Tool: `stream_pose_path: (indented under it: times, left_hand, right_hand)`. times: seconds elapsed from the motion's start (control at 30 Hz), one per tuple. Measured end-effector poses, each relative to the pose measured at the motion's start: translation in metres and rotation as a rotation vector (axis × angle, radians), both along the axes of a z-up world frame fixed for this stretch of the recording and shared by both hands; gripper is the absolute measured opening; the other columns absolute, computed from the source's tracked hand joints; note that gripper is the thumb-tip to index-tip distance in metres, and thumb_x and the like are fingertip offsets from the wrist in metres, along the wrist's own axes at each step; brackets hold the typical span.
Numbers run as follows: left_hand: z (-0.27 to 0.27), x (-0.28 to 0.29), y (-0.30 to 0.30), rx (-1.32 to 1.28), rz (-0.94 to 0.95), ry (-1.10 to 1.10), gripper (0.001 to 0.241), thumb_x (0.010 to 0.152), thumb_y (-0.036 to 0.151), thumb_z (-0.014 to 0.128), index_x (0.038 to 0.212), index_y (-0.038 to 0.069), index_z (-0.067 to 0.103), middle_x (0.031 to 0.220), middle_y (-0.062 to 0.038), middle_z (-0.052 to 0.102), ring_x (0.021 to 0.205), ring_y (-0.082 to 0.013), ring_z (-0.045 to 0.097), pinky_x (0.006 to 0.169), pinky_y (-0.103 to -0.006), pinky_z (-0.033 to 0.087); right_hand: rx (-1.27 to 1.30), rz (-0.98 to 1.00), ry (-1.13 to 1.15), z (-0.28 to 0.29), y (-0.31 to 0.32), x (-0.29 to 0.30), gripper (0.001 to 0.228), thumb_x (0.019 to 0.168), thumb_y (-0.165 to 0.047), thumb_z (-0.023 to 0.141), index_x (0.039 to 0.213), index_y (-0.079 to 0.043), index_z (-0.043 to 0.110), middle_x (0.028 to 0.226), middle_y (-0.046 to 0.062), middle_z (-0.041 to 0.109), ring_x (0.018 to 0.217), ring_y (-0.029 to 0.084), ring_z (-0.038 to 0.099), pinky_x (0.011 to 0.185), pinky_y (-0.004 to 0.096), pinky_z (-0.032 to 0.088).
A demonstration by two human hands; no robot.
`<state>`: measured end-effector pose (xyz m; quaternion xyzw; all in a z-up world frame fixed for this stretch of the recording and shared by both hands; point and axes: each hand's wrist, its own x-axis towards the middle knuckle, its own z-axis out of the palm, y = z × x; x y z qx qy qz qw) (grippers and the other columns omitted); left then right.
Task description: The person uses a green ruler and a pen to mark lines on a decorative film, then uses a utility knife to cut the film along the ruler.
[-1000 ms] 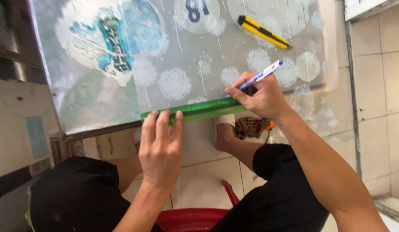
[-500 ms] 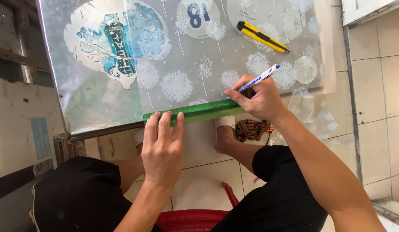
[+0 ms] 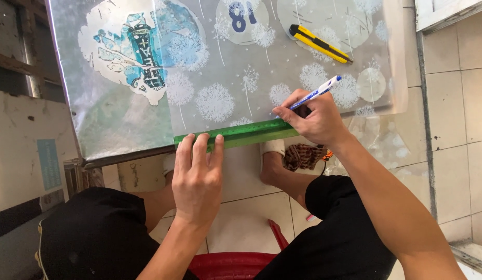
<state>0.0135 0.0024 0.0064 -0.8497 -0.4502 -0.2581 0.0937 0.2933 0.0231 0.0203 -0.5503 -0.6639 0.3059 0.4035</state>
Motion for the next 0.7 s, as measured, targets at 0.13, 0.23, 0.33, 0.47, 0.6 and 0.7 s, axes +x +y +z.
stream_pose_path:
  times: [0.13,0.23,0.33,0.47,0.6,0.7]
  left_hand:
    - [-0.002,0.000,0.000,0.008,0.000,-0.006,0.027,0.086,-0.003,0.079,0.107,0.014,0.082,0.113,-0.014,0.068,0.110,-0.0351,0.068,0.100,-0.0463,0.057]
    - [-0.002,0.000,0.000,0.006,-0.003,-0.006,0.028,0.085,-0.003,0.080,0.107,0.014,0.082,0.113,-0.014,0.068,0.110,-0.0355,0.068,0.100,-0.0468,0.057]
    - [-0.002,0.000,-0.001,-0.001,-0.005,-0.007,0.028,0.085,-0.003,0.079,0.107,0.014,0.082,0.113,-0.015,0.069,0.111,-0.0360,0.068,0.100,-0.0470,0.057]
    - [-0.002,-0.001,0.000,-0.008,-0.007,-0.009,0.028,0.085,-0.003,0.079,0.108,0.013,0.082,0.113,-0.014,0.068,0.111,-0.0360,0.068,0.100,-0.0476,0.057]
    - [-0.003,-0.002,0.001,-0.011,-0.025,-0.035,0.028,0.086,-0.004,0.077,0.107,0.013,0.082,0.112,-0.014,0.068,0.111,-0.0361,0.068,0.100,-0.0487,0.057]
    - [0.001,-0.007,0.001,-0.023,-0.050,-0.074,0.027,0.088,-0.005,0.075,0.108,0.013,0.082,0.112,-0.015,0.070,0.112,-0.0377,0.068,0.102,-0.0506,0.056]
  right_hand:
    - [0.000,-0.001,-0.004,-0.003,0.000,0.002,0.013,0.096,-0.012,0.078,0.085,-0.008,0.072,0.046,0.002,0.054,0.033,0.006,0.039,0.038,0.019,0.034]
    - [-0.006,0.001,0.006,-0.002,0.000,0.001,0.013,0.096,-0.012,0.078,0.085,-0.008,0.072,0.049,0.003,0.057,0.035,0.006,0.040,0.038,0.019,0.034]
    - [-0.011,0.003,0.005,-0.001,0.000,0.001,0.013,0.096,-0.011,0.077,0.085,-0.008,0.072,0.049,0.003,0.057,0.035,0.007,0.041,0.038,0.019,0.034]
    - [-0.013,0.013,0.004,-0.003,0.000,0.004,0.013,0.097,-0.010,0.077,0.086,-0.007,0.072,0.051,0.003,0.060,0.036,0.007,0.042,0.038,0.019,0.035]
    - [-0.044,-0.009,0.124,-0.004,0.001,0.015,0.007,0.100,-0.004,0.068,0.097,-0.007,0.074,0.072,0.011,0.073,0.049,0.011,0.059,0.045,0.021,0.048]
    - [0.254,-0.073,0.161,0.003,0.003,0.026,0.019,0.107,0.013,0.051,0.122,0.015,0.062,0.095,0.032,0.071,0.078,0.034,0.071,0.061,0.038,0.060]
